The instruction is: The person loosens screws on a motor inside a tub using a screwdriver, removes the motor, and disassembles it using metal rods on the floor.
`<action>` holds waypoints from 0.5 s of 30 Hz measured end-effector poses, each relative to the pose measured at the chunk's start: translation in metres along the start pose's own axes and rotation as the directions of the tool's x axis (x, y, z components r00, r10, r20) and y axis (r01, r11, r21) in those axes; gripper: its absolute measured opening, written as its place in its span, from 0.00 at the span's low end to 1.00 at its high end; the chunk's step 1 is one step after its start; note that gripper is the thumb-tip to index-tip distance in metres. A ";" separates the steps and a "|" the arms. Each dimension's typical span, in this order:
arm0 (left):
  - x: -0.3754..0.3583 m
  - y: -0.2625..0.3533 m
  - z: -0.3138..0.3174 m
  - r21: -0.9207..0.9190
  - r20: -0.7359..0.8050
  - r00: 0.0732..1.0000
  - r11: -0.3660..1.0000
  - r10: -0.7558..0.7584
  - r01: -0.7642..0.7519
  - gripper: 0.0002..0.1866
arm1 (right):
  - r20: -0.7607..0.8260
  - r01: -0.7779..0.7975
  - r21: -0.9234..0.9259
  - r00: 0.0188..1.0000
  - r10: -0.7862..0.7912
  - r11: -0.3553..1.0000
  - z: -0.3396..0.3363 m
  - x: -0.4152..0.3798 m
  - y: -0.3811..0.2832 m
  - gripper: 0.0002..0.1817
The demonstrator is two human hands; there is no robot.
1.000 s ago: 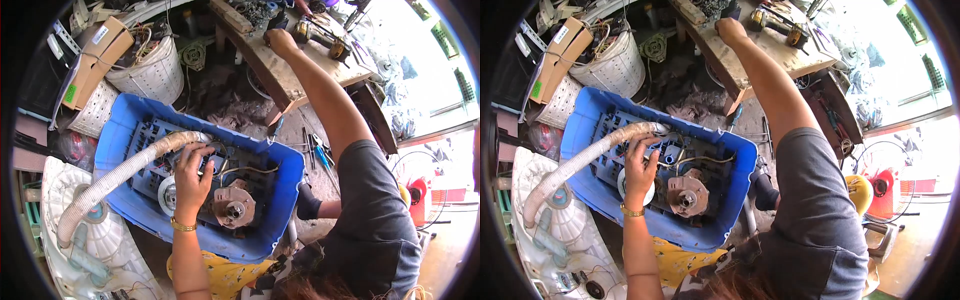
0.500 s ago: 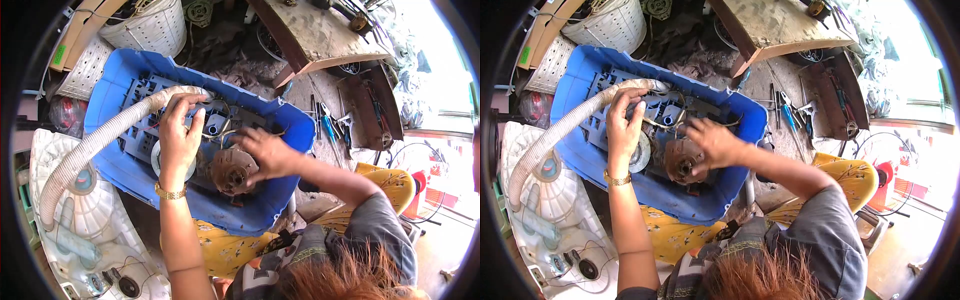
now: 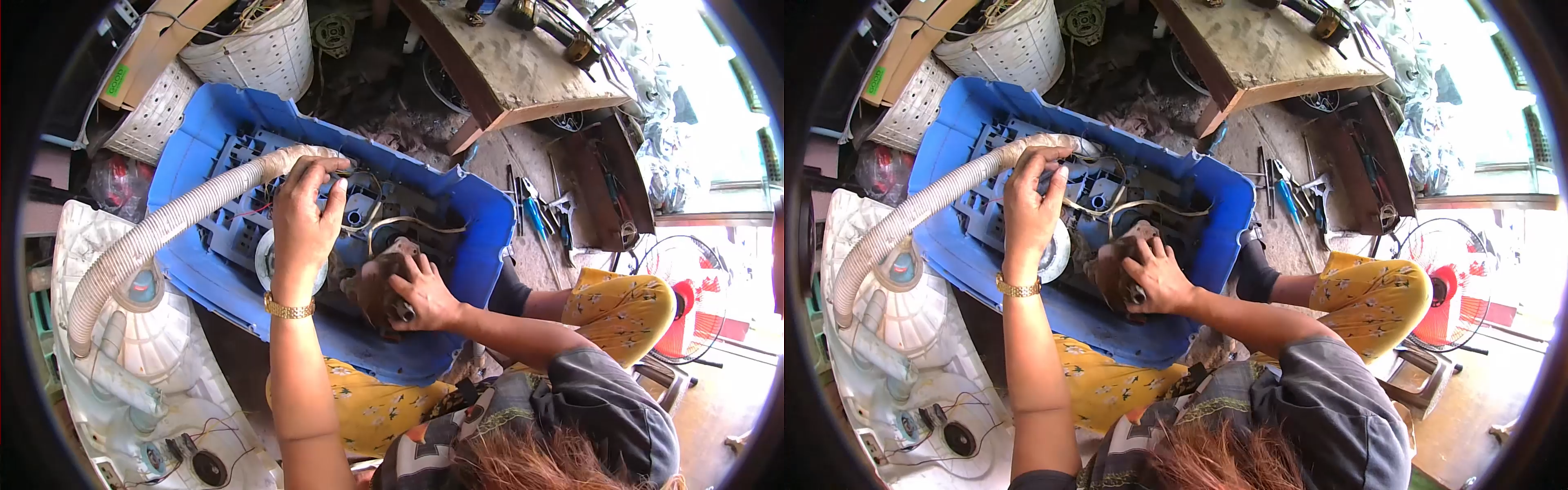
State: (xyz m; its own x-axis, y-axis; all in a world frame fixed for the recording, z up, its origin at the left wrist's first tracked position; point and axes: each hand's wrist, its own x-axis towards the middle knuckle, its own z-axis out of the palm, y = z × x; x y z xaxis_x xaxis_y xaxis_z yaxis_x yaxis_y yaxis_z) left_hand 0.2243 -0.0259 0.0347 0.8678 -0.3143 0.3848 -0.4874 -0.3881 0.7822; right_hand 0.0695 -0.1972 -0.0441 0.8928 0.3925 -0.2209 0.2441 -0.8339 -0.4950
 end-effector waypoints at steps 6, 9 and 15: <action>0.001 -0.003 -0.002 0.042 -0.004 1.000 0.999 -0.014 0.014 0.07 | -0.106 0.024 0.160 0.994 -0.006 0.987 -0.035 -0.012 0.008 0.37; 0.001 -0.005 -0.002 0.044 -0.014 1.000 0.999 -0.003 0.004 0.07 | -0.232 0.061 0.156 0.972 -0.023 0.986 -0.092 -0.020 0.006 0.35; 0.000 -0.006 -0.001 0.104 0.002 1.000 0.994 -0.030 0.030 0.07 | -0.323 -0.175 0.363 0.898 0.300 0.915 -0.196 -0.067 0.038 0.35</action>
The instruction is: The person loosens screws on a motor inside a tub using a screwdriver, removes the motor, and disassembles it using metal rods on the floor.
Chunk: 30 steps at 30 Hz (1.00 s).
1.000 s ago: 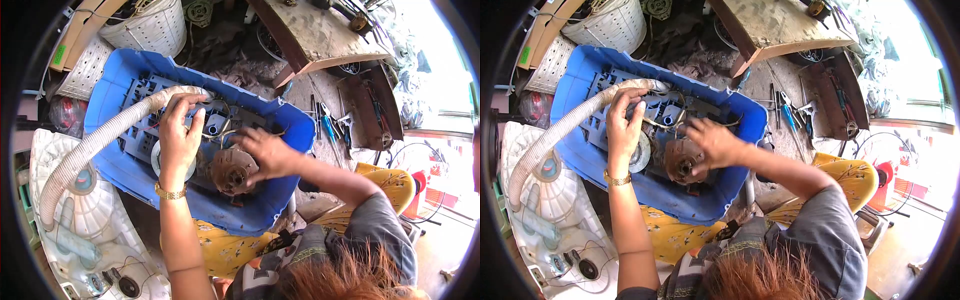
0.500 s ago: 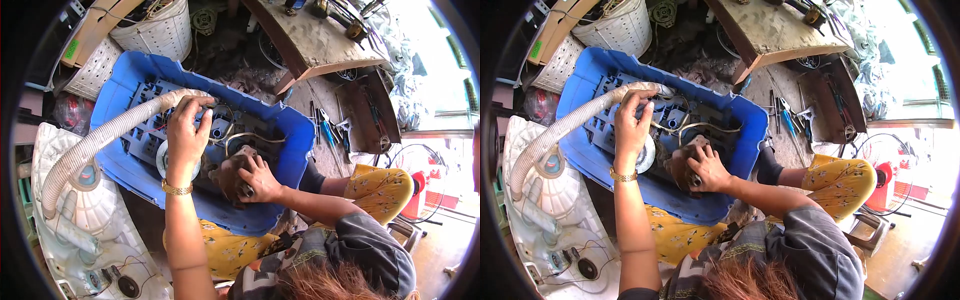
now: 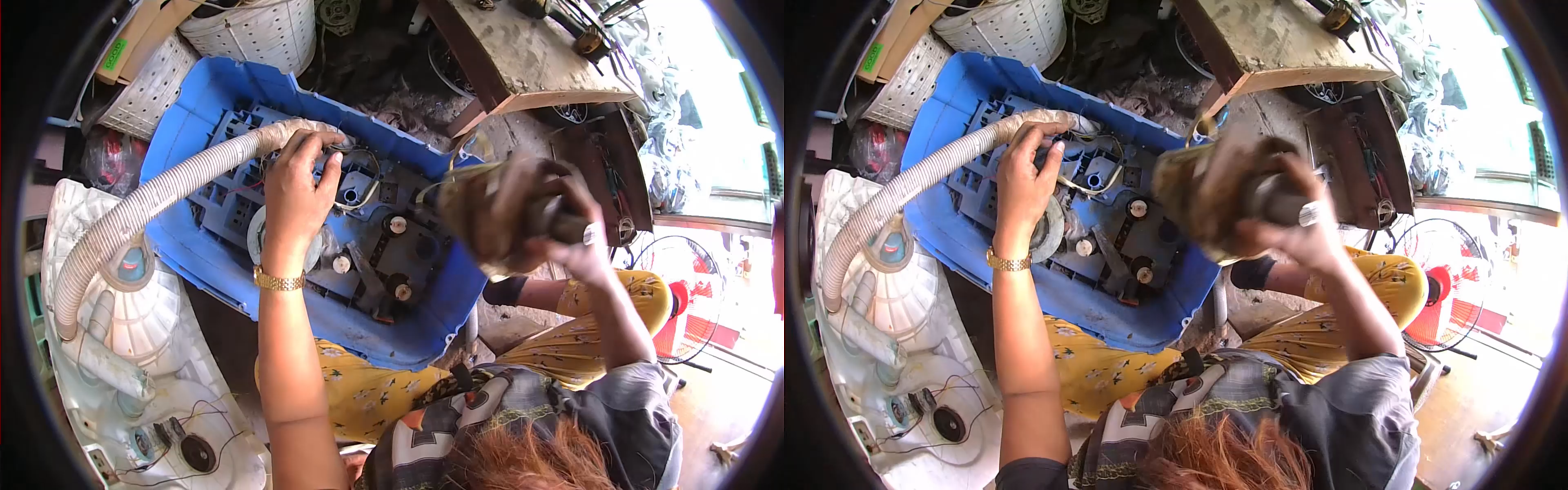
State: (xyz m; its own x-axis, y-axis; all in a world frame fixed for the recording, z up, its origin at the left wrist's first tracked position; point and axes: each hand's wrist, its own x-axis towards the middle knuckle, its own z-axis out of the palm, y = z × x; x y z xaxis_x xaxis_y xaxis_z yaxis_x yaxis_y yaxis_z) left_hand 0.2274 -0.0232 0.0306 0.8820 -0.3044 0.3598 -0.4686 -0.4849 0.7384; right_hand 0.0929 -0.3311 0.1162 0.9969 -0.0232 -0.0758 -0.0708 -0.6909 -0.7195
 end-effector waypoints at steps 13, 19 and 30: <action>-0.013 -0.009 0.018 0.154 0.270 0.958 0.986 -0.101 0.060 0.10 | -0.369 -0.286 -0.446 0.922 0.117 0.848 -0.087 0.049 0.200 0.31; -0.012 -0.022 0.022 0.168 0.283 0.952 0.983 -0.115 0.069 0.10 | -0.465 -0.522 -0.557 0.841 0.278 0.646 -0.056 0.104 0.292 0.39; -0.010 -0.028 0.016 0.197 0.323 0.916 0.963 -0.239 0.182 0.11 | -0.604 -0.739 -0.345 0.647 0.465 0.578 0.008 0.155 0.336 0.47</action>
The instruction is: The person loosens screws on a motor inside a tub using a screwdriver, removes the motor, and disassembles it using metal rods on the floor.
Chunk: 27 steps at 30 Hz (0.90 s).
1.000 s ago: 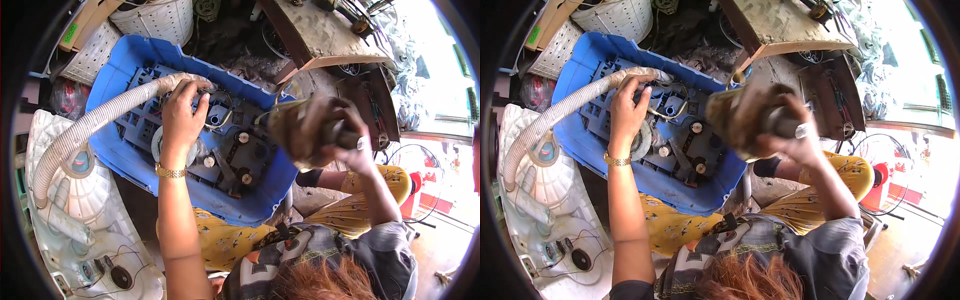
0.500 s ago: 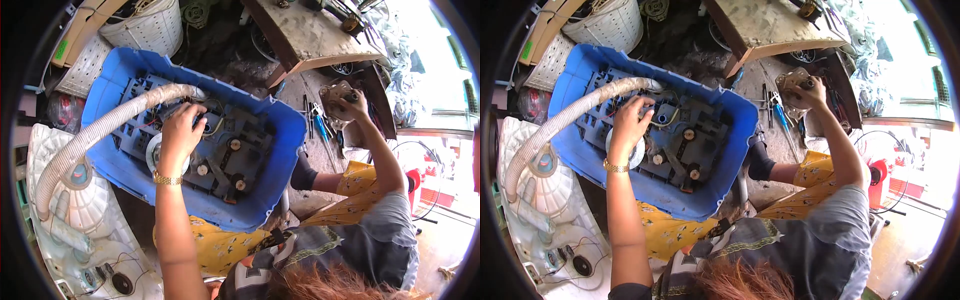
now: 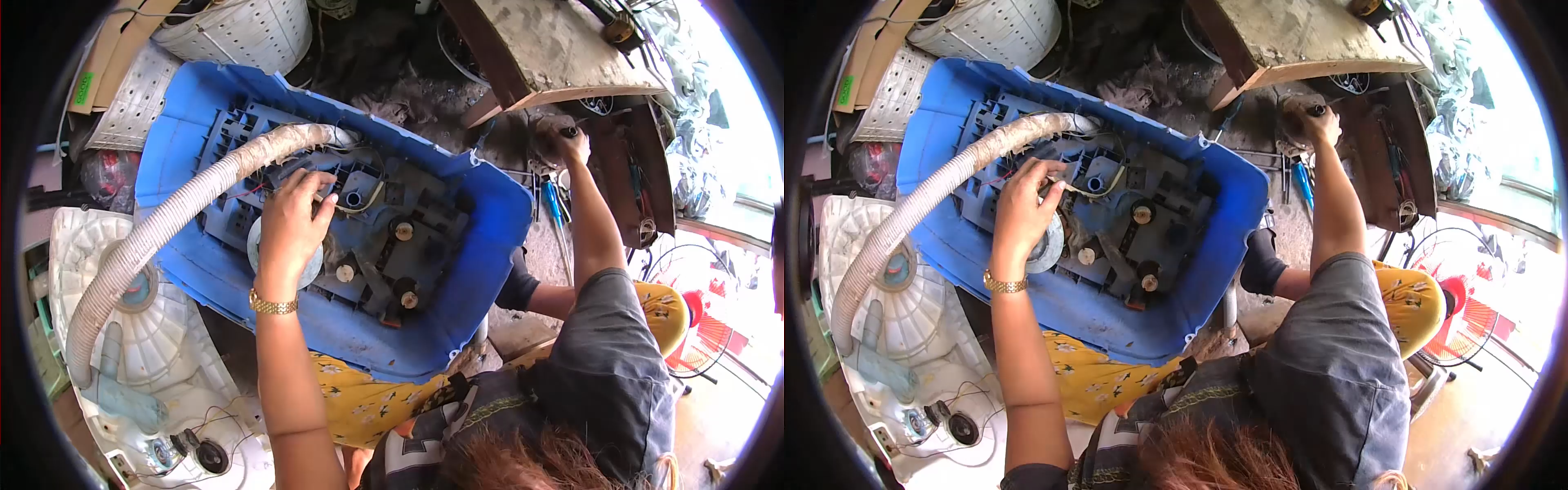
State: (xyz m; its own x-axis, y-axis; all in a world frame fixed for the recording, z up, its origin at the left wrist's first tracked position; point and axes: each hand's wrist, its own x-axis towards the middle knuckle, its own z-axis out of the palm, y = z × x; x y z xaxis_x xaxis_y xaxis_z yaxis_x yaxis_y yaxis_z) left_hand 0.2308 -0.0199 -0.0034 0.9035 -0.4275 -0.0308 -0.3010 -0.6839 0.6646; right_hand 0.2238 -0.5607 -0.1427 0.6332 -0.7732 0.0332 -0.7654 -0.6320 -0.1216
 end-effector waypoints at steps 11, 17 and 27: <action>-0.050 0.018 -0.047 0.268 0.040 0.997 0.962 -0.062 0.049 0.07 | 0.605 0.031 0.392 0.744 -0.283 0.919 -0.029 -0.010 0.034 0.55; -0.146 -0.003 -0.080 0.510 0.328 0.466 0.570 -0.821 0.645 0.25 | 0.959 -0.467 0.200 -0.088 -0.270 0.862 -0.074 -0.110 -0.039 0.45; -0.252 -0.012 0.027 -0.528 0.584 0.259 -0.118 -0.769 0.841 0.15 | 0.983 -0.703 0.124 -0.011 -0.185 0.700 -0.090 -0.163 -0.078 0.34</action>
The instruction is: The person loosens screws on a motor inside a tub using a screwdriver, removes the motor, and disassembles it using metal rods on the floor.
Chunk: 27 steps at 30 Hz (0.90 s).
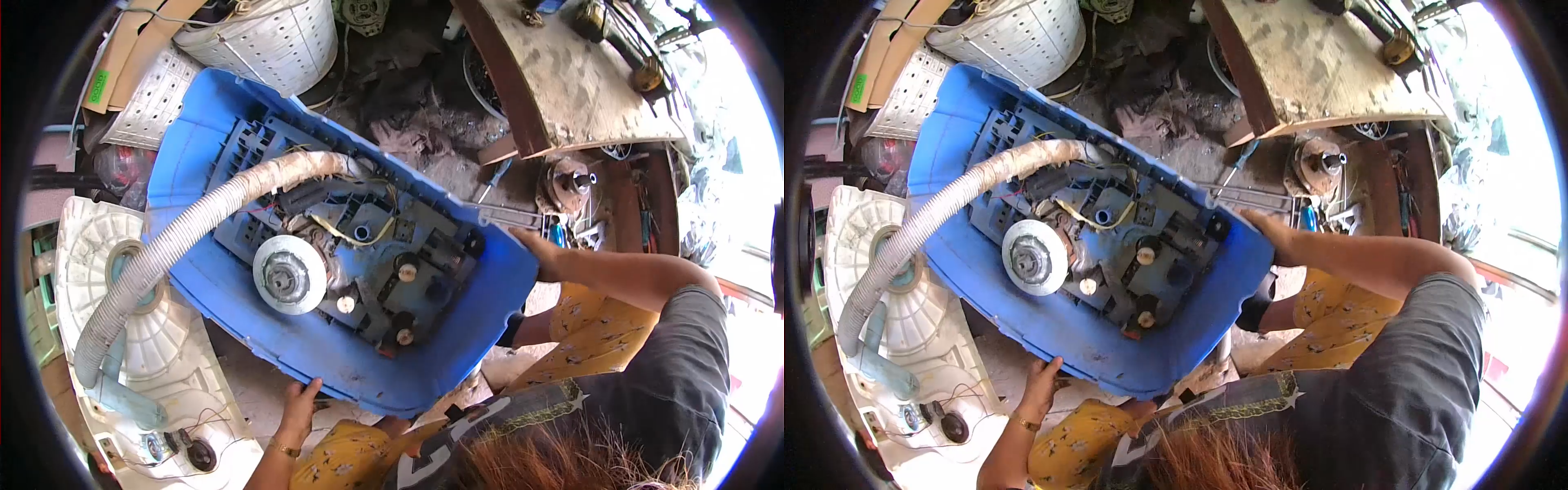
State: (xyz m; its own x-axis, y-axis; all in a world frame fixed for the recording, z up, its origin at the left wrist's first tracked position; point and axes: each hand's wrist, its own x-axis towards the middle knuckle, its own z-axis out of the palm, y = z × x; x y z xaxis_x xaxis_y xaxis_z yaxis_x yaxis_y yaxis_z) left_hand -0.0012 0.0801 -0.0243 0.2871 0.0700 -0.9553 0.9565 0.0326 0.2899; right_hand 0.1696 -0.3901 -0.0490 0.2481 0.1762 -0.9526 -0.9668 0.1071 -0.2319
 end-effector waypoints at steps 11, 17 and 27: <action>-0.011 -0.024 -0.005 -0.215 -0.589 0.787 0.903 0.184 -0.372 0.13 | 0.322 -0.160 -0.140 0.926 0.198 0.977 0.020 -0.008 0.066 0.47; -0.001 -0.054 -0.065 0.036 -0.733 0.590 0.886 0.338 -0.463 0.13 | 0.453 -0.011 -0.384 0.869 0.199 0.923 0.071 -0.021 0.132 0.60; 0.016 -0.080 -0.161 0.543 -0.739 0.386 0.828 0.552 -0.143 0.20 | 0.600 -0.290 -0.154 0.732 0.323 0.944 0.159 -0.002 0.238 0.58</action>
State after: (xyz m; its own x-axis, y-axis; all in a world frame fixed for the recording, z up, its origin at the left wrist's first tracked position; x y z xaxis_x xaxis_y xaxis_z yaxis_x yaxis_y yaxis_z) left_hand -0.0813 0.2389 -0.0538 0.6003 0.7823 -0.1662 0.7784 -0.5239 0.3457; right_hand -0.0516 -0.2090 -0.0711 -0.0939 0.7507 -0.6539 -0.9945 -0.1010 0.0268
